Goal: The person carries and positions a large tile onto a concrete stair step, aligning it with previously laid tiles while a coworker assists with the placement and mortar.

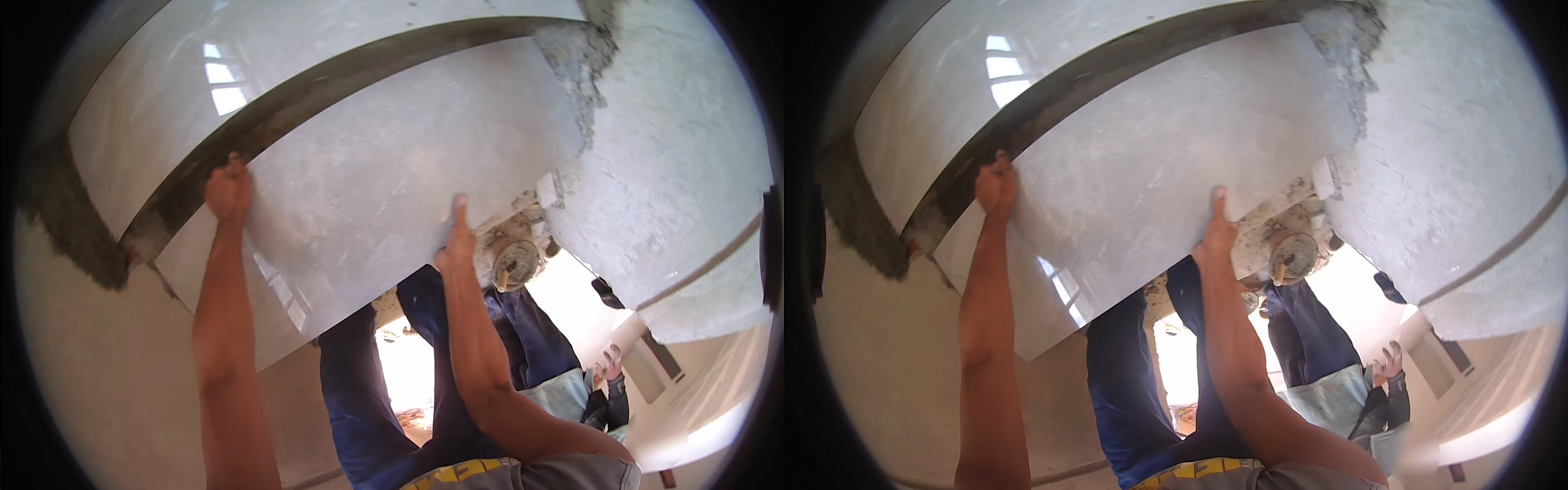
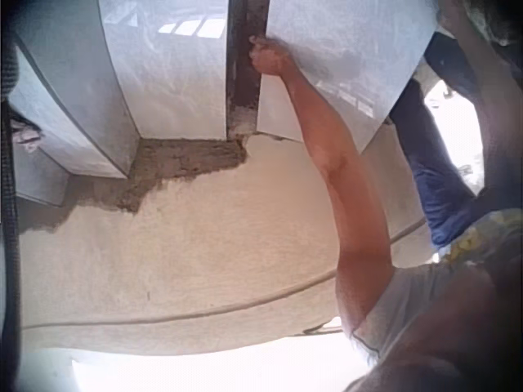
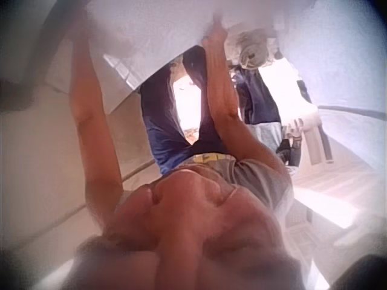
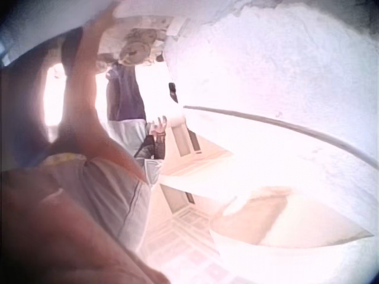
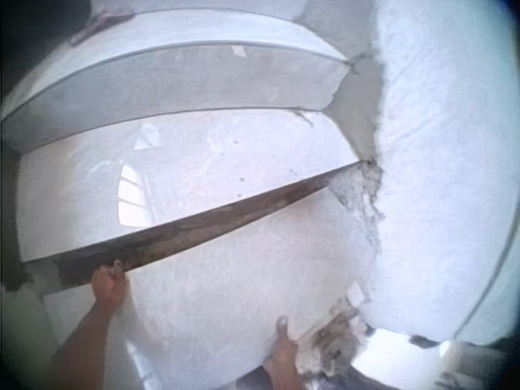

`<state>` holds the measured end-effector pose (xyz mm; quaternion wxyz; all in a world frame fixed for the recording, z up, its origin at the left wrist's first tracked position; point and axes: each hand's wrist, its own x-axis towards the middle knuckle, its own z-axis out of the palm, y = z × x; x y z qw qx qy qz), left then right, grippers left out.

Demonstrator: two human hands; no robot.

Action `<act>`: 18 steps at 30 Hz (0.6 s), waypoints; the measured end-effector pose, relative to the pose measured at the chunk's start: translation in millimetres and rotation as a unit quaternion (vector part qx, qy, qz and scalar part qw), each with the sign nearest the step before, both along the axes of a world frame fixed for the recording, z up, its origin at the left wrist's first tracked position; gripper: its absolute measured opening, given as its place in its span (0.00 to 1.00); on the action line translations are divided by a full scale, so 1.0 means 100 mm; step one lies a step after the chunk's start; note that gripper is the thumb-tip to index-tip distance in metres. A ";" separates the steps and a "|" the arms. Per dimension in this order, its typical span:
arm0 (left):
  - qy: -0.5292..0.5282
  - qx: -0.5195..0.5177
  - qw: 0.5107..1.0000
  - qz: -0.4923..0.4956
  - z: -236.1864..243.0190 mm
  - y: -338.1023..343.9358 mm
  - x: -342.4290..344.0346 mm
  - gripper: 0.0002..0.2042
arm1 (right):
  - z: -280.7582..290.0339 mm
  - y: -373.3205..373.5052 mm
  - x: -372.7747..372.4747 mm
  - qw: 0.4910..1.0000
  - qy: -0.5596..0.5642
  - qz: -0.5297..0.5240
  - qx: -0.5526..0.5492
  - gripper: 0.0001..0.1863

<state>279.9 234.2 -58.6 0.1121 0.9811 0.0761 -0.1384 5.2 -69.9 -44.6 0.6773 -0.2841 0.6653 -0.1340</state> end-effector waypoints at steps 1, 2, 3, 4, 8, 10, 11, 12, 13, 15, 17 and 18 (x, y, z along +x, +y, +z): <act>0.010 0.002 1.000 -0.007 -0.01 0.04 -0.01 0.33 | 0.05 -0.01 -0.01 1.000 -0.007 -0.003 -0.001 0.38; 0.018 0.008 1.000 -0.014 -0.04 0.05 -0.02 0.33 | 0.12 -0.01 -0.02 1.000 -0.014 -0.005 0.002 0.35; 0.016 0.005 1.000 -0.021 -0.05 0.05 -0.01 0.33 | 0.16 0.01 -0.01 1.000 -0.023 -0.013 0.002 0.34; 0.015 0.003 1.000 -0.026 -0.08 0.05 -0.01 0.33 | 0.20 0.01 0.01 0.999 -0.032 -0.018 0.002 0.33; 0.006 -0.003 0.999 -0.041 -0.11 0.05 -0.01 0.33 | 0.23 0.06 -0.01 0.998 -0.058 -0.025 -0.026 0.30; 0.016 -0.010 0.999 -0.031 -0.11 0.08 0.00 0.33 | 0.26 0.08 0.00 0.997 -0.073 -0.030 -0.025 0.29; 0.024 -0.018 0.999 -0.029 -0.11 0.02 -0.02 0.33 | 0.25 0.07 -0.03 0.996 -0.077 -0.035 -0.031 0.28; 0.028 -0.016 0.999 -0.023 -0.09 -0.01 -0.03 0.33 | 0.22 0.07 -0.05 0.996 -0.081 -0.037 -0.027 0.28; 0.031 -0.014 0.999 -0.017 -0.04 -0.03 -0.03 0.33 | 0.19 0.08 -0.05 0.995 -0.086 -0.038 -0.023 0.28; -0.019 -0.016 0.999 -0.028 -0.06 0.02 -0.06 0.33 | 0.13 0.09 -0.12 0.995 -0.082 -0.035 -0.032 0.29; -0.006 -0.017 0.999 -0.038 -0.11 0.12 -0.06 0.34 | 0.07 0.10 -0.12 0.995 -0.072 -0.026 -0.058 0.31; 0.003 -0.016 0.999 -0.043 -0.14 0.16 -0.07 0.34 | 0.07 0.11 -0.12 0.995 -0.071 -0.026 -0.059 0.31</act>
